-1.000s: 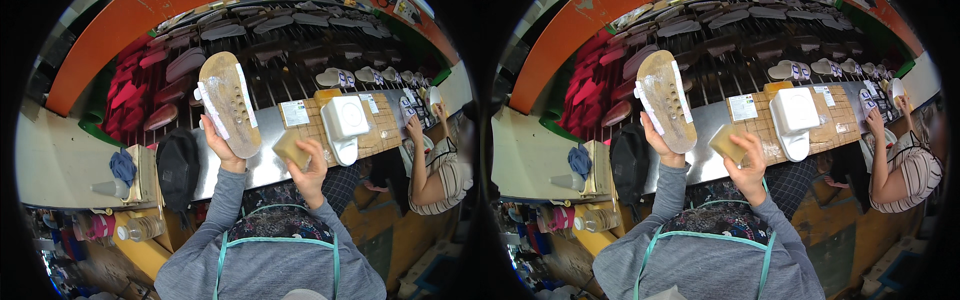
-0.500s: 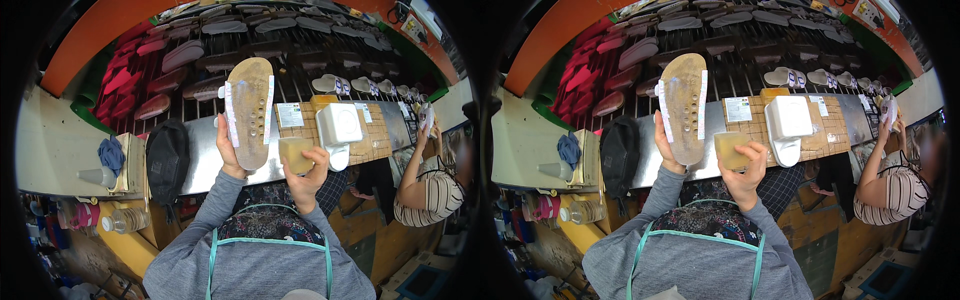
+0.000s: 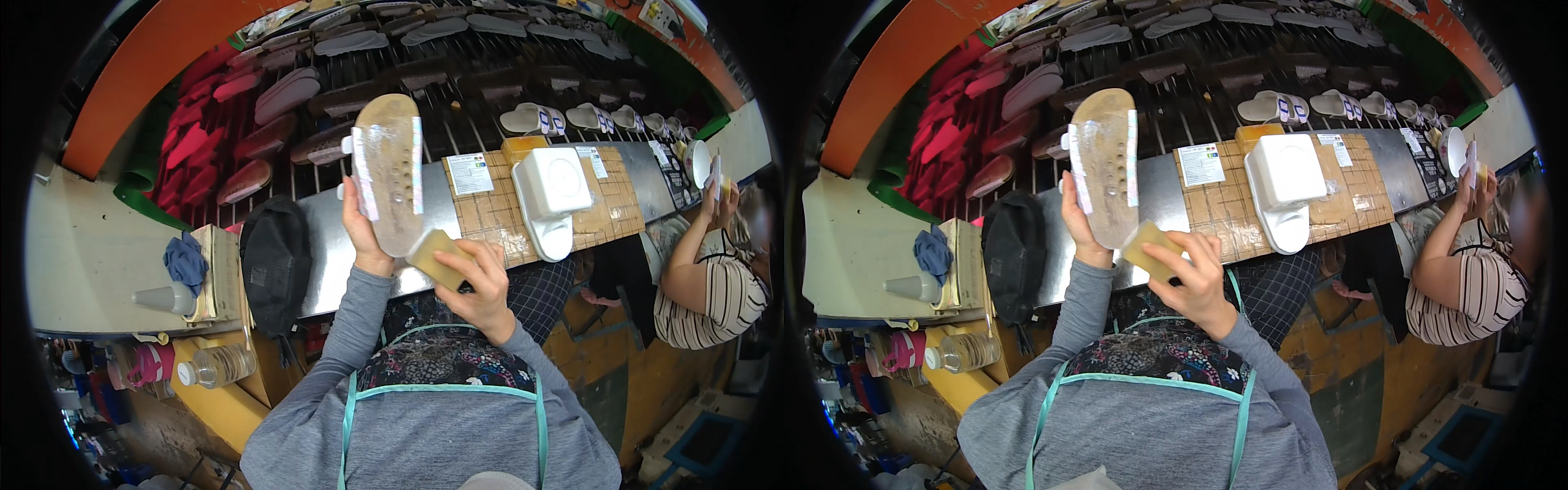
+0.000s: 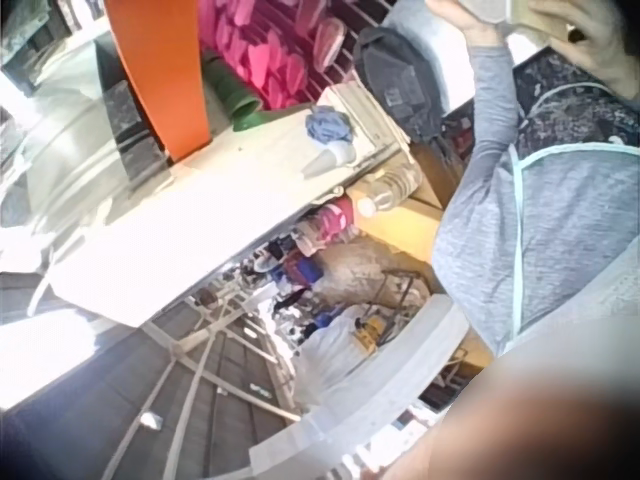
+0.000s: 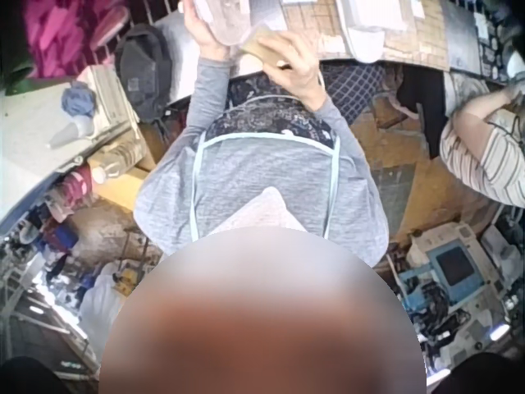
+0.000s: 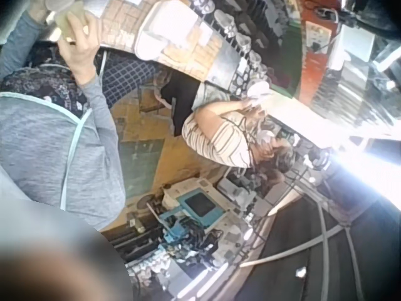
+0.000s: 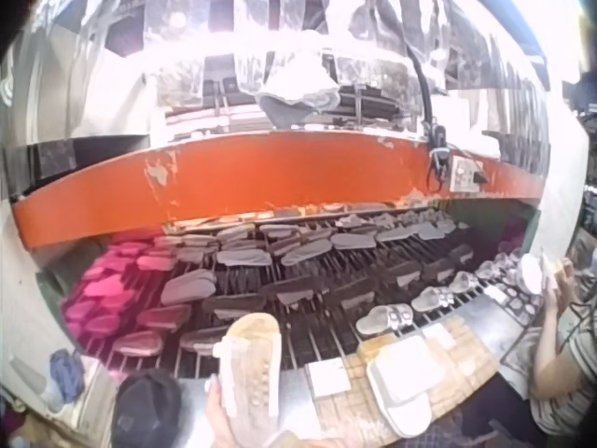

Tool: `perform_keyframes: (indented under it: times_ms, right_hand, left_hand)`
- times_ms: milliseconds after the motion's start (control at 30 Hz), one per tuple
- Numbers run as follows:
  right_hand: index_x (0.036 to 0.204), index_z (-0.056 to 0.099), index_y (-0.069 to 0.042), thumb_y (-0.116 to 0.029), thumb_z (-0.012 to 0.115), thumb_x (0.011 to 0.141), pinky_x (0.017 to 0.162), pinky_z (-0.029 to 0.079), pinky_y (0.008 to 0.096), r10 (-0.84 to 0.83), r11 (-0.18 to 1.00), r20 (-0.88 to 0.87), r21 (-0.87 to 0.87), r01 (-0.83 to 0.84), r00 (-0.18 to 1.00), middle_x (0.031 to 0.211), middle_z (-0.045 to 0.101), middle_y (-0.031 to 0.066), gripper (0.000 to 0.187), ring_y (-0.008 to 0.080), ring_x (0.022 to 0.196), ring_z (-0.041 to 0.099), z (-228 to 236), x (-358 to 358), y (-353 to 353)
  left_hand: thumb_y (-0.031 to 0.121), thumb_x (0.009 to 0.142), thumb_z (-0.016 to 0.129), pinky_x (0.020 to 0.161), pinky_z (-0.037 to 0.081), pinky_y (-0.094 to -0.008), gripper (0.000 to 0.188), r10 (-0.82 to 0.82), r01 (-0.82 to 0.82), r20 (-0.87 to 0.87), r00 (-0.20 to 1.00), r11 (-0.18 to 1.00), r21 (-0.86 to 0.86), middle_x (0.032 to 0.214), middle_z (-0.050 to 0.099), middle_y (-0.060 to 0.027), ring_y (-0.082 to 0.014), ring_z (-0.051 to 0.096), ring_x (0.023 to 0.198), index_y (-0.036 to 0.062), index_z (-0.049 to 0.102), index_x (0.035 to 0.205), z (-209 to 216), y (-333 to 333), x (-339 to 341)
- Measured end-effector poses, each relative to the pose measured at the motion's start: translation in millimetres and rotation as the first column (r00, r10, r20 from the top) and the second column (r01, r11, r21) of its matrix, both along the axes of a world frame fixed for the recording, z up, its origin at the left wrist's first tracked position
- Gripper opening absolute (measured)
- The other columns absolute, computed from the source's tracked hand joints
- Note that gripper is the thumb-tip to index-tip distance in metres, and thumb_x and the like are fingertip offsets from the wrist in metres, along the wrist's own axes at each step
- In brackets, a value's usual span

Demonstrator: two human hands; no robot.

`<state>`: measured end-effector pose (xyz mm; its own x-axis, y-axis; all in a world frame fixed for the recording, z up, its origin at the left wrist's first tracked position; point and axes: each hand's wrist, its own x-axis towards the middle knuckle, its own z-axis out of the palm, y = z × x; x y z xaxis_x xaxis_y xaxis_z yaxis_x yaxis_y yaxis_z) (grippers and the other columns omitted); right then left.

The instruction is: The person repeatedly picks up shoe insoles from a rack and sands their surfaces with a sanding block. After sanding each insole, the person returns it to the rack and selects another. The process is repeated for multiple insoles.

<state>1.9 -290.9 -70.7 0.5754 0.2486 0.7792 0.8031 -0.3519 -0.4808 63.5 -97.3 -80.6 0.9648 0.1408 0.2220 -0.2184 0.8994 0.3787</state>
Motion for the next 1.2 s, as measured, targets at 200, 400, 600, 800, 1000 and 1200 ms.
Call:
perform_keyframes:
  times_ms: [200, 400, 600, 800, 1000, 1200]
  right_hand:
    - [0.106, 0.066, -0.007, -0.003, 0.069, 0.065, 0.089, 0.044, 0.0408, -0.522, 0.838, -0.22, 0.047, 0.544, 0.824, 0.108, 0.06, 0.0137, 0.042, 0.0326, 0.101, 0.057, -31, -4, -90]
    - [0.109, 0.063, -0.007, -0.003, 0.069, 0.068, 0.088, 0.043, 0.0409, -0.671, 0.727, -0.199, 0.01, 0.686, 0.714, 0.111, 0.056, 0.0146, 0.041, 0.0331, 0.102, 0.056, -52, 1, -143]
    - [0.106, 0.062, -0.004, -0.005, 0.066, 0.072, 0.093, 0.042, 0.0379, -0.467, 0.782, -0.488, 0.162, 0.602, 0.737, 0.11, 0.059, 0.0099, 0.034, 0.0242, 0.104, 0.057, -57, -11, -138]
    - [0.132, 0.04, -0.004, -0.002, 0.07, 0.073, 0.095, 0.048, 0.0372, 0.523, 0.427, -0.345, 0.898, 0.111, 0.78, 0.117, 0.058, 0.0131, 0.066, 0.023, 0.109, 0.058, -14, -6, -102]
    - [0.114, 0.066, -0.011, 0.0, 0.076, 0.066, 0.098, 0.042, 0.0412, 0.145, 0.989, -0.148, 0.045, -0.14, 0.978, 0.127, 0.059, 0.0139, 0.051, 0.025, 0.11, 0.061, 26, -1, -47]
    - [0.112, 0.07, -0.014, -0.001, 0.072, 0.06, 0.091, 0.044, 0.0394, 0.413, 0.893, -0.35, -0.026, -0.45, 0.841, 0.12, 0.063, 0.0125, 0.053, 0.0232, 0.099, 0.064, 28, -9, -42]
  left_hand:
    - [0.026, 0.092, 0.049, 0.113, 0.028, -0.0514, 0.048, -0.274, 0.332, 0.326, 0.905, 0.933, -0.138, 0.135, 0.051, -0.0153, -0.0328, 0.044, 0.129, 0.003, 0.048, 0.134, 17, 45, -1]
    - [-0.002, 0.074, 0.073, 0.117, 0.018, -0.0538, 0.074, -0.294, 0.36, 0.513, 0.806, 0.932, -0.031, 0.146, 0.039, -0.0167, -0.0308, 0.03, 0.14, 0.0035, 0.04, 0.14, 16, 45, -24]
    - [0.03, 0.096, 0.056, 0.114, 0.028, -0.0534, 0.056, -0.193, 0.27, 0.311, 0.931, 0.935, -0.23, 0.148, 0.037, -0.0142, -0.0305, 0.034, 0.138, 0.0064, 0.037, 0.142, 39, 43, -22]
    - [0.053, 0.094, 0.047, 0.092, 0.051, -0.0514, 0.064, -0.435, 0.435, -0.011, 0.9, 0.898, 0.069, 0.129, 0.055, -0.0193, -0.0364, 0.053, 0.117, 0.0042, 0.046, 0.136, 37, -2, -11]
    - [0.043, 0.098, 0.045, 0.075, 0.059, -0.03, 0.048, -0.19, 0.283, -0.364, 0.912, 0.932, 0.224, 0.103, 0.067, -0.0138, -0.0195, 0.069, 0.087, 0.0007, 0.057, 0.119, 25, -48, 2]
    - [0.047, 0.096, 0.046, 0.076, 0.059, -0.0332, 0.053, -0.106, 0.227, -0.348, 0.932, 0.917, 0.329, 0.102, 0.069, -0.0133, -0.0192, 0.069, 0.085, 0.0015, 0.06, 0.12, 20, -35, 0]
